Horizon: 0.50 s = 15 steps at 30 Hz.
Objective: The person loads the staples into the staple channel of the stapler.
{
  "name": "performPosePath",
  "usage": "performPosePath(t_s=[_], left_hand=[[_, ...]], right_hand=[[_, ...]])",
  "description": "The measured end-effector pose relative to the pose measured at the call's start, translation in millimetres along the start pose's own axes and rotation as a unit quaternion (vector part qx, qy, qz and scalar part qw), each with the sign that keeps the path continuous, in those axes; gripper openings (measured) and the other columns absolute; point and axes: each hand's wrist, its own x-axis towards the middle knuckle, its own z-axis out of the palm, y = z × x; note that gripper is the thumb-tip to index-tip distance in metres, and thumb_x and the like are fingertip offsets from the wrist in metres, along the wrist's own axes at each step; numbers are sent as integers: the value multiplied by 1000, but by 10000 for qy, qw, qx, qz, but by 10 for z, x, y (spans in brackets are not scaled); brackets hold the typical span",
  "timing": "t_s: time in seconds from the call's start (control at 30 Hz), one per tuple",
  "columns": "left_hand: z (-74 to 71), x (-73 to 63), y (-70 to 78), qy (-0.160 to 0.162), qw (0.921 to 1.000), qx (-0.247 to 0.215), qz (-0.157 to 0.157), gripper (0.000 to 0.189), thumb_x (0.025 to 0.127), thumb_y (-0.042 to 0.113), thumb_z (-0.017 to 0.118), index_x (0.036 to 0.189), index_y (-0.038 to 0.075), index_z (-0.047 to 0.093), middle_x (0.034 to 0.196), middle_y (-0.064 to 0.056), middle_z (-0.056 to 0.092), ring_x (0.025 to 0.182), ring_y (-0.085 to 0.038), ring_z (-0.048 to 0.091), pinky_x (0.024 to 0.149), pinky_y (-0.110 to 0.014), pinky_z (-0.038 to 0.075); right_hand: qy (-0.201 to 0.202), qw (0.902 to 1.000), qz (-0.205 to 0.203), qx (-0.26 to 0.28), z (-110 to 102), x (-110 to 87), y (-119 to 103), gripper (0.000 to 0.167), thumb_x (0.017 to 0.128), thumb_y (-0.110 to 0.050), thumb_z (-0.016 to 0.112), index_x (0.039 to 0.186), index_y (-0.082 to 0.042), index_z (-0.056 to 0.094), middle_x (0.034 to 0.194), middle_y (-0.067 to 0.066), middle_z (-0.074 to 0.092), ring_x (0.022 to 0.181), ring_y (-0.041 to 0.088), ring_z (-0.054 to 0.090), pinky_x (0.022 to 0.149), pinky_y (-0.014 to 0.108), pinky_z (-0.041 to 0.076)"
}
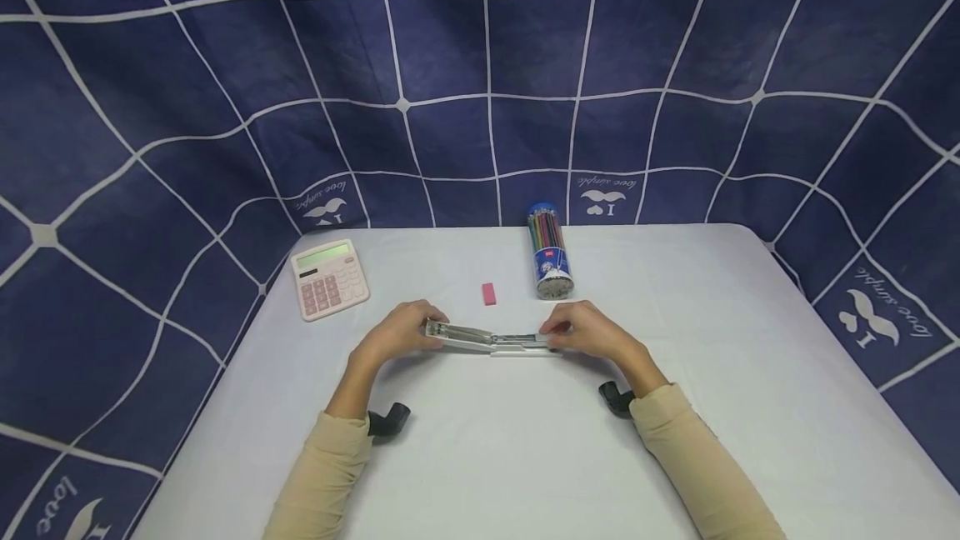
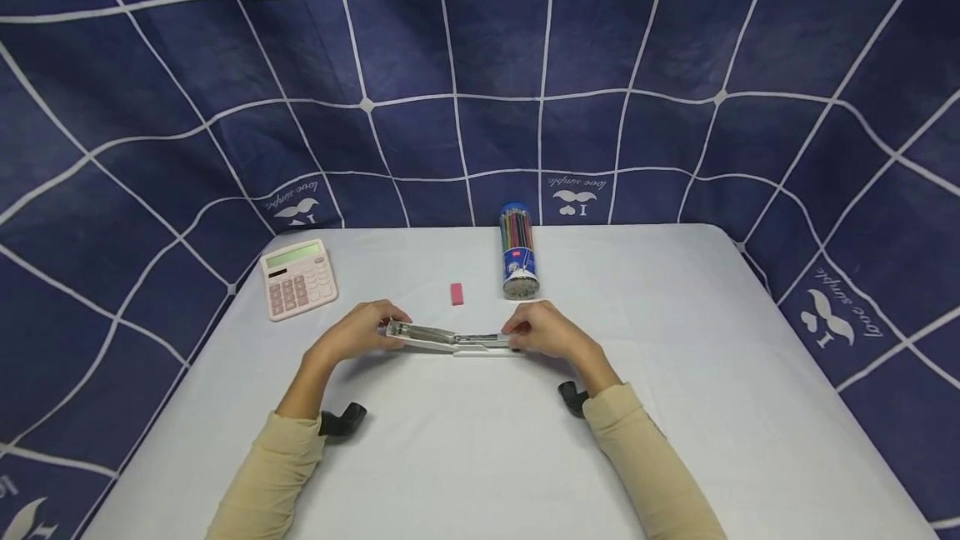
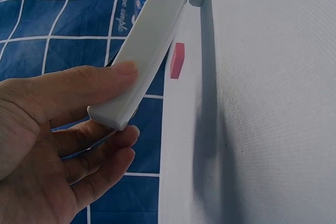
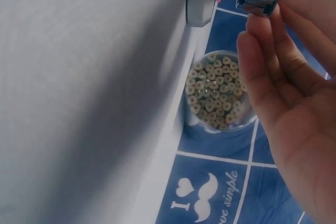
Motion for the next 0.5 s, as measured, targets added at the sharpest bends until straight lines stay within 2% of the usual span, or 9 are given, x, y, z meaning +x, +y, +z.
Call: performPosePath(t_s=[0.1,0.27,0.5], left_hand=[[14,-4,-4,4,10000,-64,-4,37,77,16,79,112,8,71,101,-4,69,89,-17,59,88,-40,52],[15,-8,1,31,9999,-96,-24,37,77,16,79,112,8,71,102,-5,70,92,-18,61,91,-42,51],[16,9,-20,16,10000,-46,28,37,77,16,79,112,8,71,103,-5,70,91,-18,60,89,-41,52]], right_hand=[[-12,9999,151,20,18,-2,-1,19,79,-10,77,98,-9,76,93,-1,72,84,9,64,77,24,54],[25,9999,140,30,25,-5,3,19,78,-9,78,97,-8,76,92,0,71,83,10,64,77,25,55],[22,9984,543,124,69,-20,75,22,76,-12,80,98,-11,75,94,-1,71,81,8,59,74,24,51]])
